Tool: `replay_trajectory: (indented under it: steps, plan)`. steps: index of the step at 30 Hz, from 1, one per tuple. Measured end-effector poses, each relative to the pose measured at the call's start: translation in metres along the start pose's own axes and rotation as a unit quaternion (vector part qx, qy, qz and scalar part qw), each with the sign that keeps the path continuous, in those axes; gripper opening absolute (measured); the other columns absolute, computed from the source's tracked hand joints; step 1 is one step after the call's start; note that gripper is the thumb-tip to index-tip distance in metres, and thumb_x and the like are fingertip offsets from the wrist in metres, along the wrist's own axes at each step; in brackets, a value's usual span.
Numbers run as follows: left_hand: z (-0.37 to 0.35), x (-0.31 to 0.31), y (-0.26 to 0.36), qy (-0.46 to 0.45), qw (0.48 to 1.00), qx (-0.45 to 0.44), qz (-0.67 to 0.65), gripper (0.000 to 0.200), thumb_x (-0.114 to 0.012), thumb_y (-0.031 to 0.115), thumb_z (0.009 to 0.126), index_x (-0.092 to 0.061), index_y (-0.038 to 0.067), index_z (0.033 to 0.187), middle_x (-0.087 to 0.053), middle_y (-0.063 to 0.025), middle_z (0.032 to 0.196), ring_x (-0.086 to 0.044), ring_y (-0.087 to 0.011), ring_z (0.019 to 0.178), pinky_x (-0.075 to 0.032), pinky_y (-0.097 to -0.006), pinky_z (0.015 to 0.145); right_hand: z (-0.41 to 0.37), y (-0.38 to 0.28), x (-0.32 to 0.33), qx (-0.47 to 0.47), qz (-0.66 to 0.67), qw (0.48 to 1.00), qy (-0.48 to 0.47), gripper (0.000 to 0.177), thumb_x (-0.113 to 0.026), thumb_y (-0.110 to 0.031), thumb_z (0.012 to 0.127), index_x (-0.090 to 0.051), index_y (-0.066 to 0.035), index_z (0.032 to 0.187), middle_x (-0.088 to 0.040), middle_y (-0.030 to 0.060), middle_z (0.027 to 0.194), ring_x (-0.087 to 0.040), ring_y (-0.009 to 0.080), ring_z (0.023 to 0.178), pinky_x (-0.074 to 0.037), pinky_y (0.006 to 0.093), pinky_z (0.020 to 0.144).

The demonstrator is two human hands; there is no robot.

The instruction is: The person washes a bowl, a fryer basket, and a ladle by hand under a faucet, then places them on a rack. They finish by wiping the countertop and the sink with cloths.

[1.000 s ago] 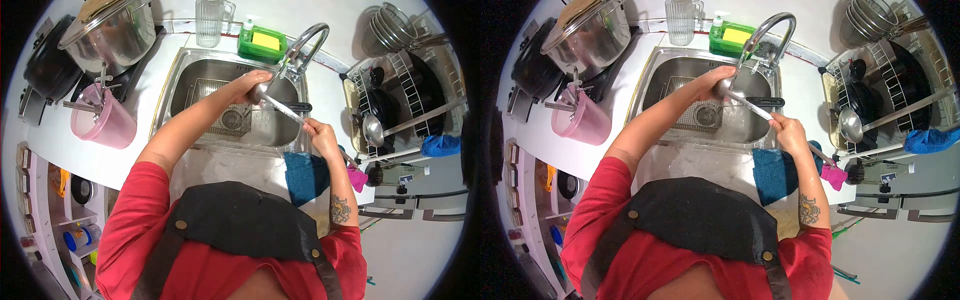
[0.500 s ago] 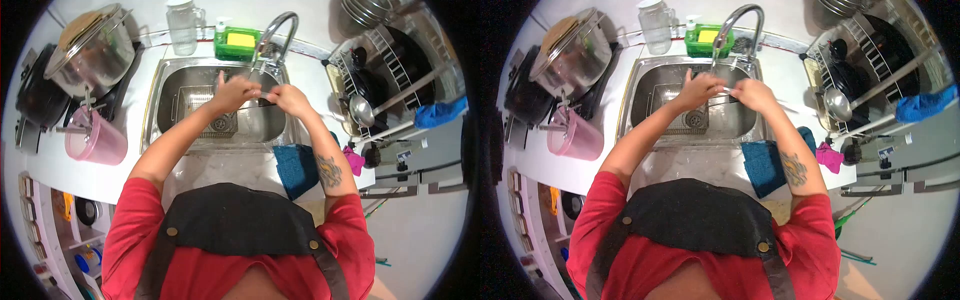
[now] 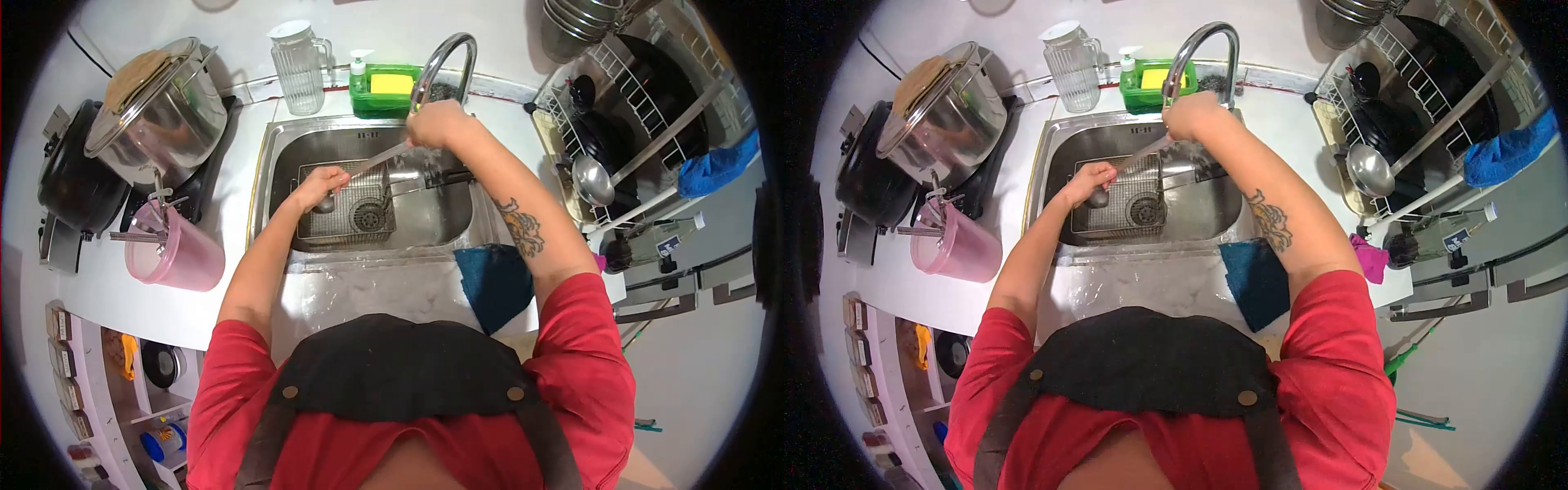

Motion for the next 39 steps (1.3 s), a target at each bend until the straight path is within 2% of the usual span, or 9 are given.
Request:
replay_trajectory:
  steps: [8,9,11,17,21,28,31,34,39]
  plan:
    - [-0.007,-0.009,0.028,0.024,0.999,0.013,0.021,0.019,-0.054,0.025,0.081,-0.053,0.008,0.073,-0.046,0.0049,0.063,-0.037,-0.0029,0.058,-0.03,-0.0171,0.054,-0.023,0.023,0.018,-0.004,0.011,0.997,0.071,0.018,-0.057,-0.02,0.07,-0.062,-0.005,0.078,-0.063,0.0076,0.075,-0.06,0.0224,0.07,-0.044,0.032,0.055]
    - [-0.004,-0.013,0.029,0.022,0.998,-0.009,0.054,0.02,-0.052,0.024,0.082,-0.052,0.006,0.077,-0.046,0.0029,0.066,-0.039,-0.005,0.062,-0.033,-0.0208,0.056,-0.022,0.031,0.015,-0.017,0.226,0.971,0.075,0.015,-0.059,-0.017,0.069,-0.061,-0.004,0.074,-0.061,0.0077,0.068,-0.058,0.0202,0.062,-0.042,0.0302,0.051]
    - [0.005,-0.025,0.03,0.021,0.988,-0.045,0.144,0.02,-0.051,0.024,0.083,-0.051,0.004,0.08,-0.048,-0.0001,0.068,-0.042,-0.0088,0.063,-0.035,-0.0245,0.057,-0.028,0.042,0.005,0.012,0.562,0.823,0.082,0.017,-0.063,-0.014,0.069,-0.055,-0.002,0.061,-0.053,0.0061,0.051,-0.05,0.012,0.047,-0.039,0.0259,0.043]
    - [0.009,-0.071,0.098,0.048,0.92,-0.172,0.349,0.021,-0.04,0.019,0.087,-0.041,0.0,0.081,-0.049,-0.0207,0.074,-0.049,-0.0365,0.075,-0.038,-0.0402,0.065,-0.074,0.037,-0.028,0.132,0.84,0.512,0.116,0.034,-0.058,-0.017,0.078,-0.049,-0.004,0.108,-0.057,0.0048,0.078,-0.053,0.0068,0.062,-0.042,0.0176,0.051]
    - [0.017,-0.105,0.124,0.052,0.899,-0.2,0.387,0.019,-0.043,0.019,0.084,-0.043,0.0,0.083,-0.051,-0.0189,0.075,-0.051,-0.0367,0.074,-0.04,-0.0406,0.064,-0.066,0.004,-0.107,0.021,0.839,0.534,0.106,0.042,-0.063,-0.01,0.07,-0.047,-0.009,0.109,-0.058,0.0016,0.082,-0.054,0.0091,0.065,-0.043,0.022,0.054]
    - [-0.004,-0.181,0.18,0.065,0.646,-0.32,0.69,0.012,-0.056,0.016,0.066,-0.05,0.011,0.075,-0.051,-0.0014,0.065,-0.054,-0.015,0.064,-0.045,-0.0266,0.048,-0.071,-0.029,-0.146,-0.007,0.815,0.565,0.132,0.043,-0.063,-0.008,0.068,-0.046,-0.007,0.108,-0.056,0.0037,0.094,-0.055,0.0134,0.08,-0.046,0.0282,0.063]
    - [-0.008,-0.193,0.195,0.095,0.597,-0.339,0.721,0.012,-0.056,0.016,0.065,-0.05,0.011,0.074,-0.047,0.001,0.063,-0.051,-0.0145,0.062,-0.044,-0.0231,0.047,-0.078,-0.019,-0.12,-0.001,0.617,0.724,0.307,0.039,-0.059,-0.006,0.071,-0.046,-0.004,0.107,-0.047,0.0075,0.111,-0.045,0.017,0.101,-0.038,0.0288,0.083]
    - [-0.016,-0.195,0.215,0.139,0.589,-0.377,0.701,0.011,-0.057,0.015,0.064,-0.051,0.011,0.072,-0.045,-0.0002,0.065,-0.049,-0.0142,0.064,-0.043,-0.0237,0.048,-0.04,-0.011,-0.156,0.078,0.503,0.758,0.408,0.036,-0.055,-0.005,0.075,-0.044,-0.003,0.109,-0.043,0.0082,0.115,-0.041,0.0138,0.104,-0.037,0.0268,0.084]
    - [-0.007,-0.189,0.249,0.098,0.699,-0.427,0.565,0.012,-0.056,0.014,0.068,-0.052,0.004,0.076,-0.047,-0.0098,0.076,-0.05,-0.024,0.074,-0.042,-0.0338,0.063,-0.072,0.02,-0.118,0.024,0.734,0.562,0.38,0.019,-0.048,-0.004,0.079,-0.051,-0.001,0.097,-0.052,0.0067,0.095,-0.049,0.0131,0.089,-0.041,0.0261,0.074]
Point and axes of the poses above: each hand's wrist, its own z-axis towards the middle knuckle, its own x-axis out of the back of the hand, y = z × x, the point moved 6 cm from there along z, towards the middle knuckle
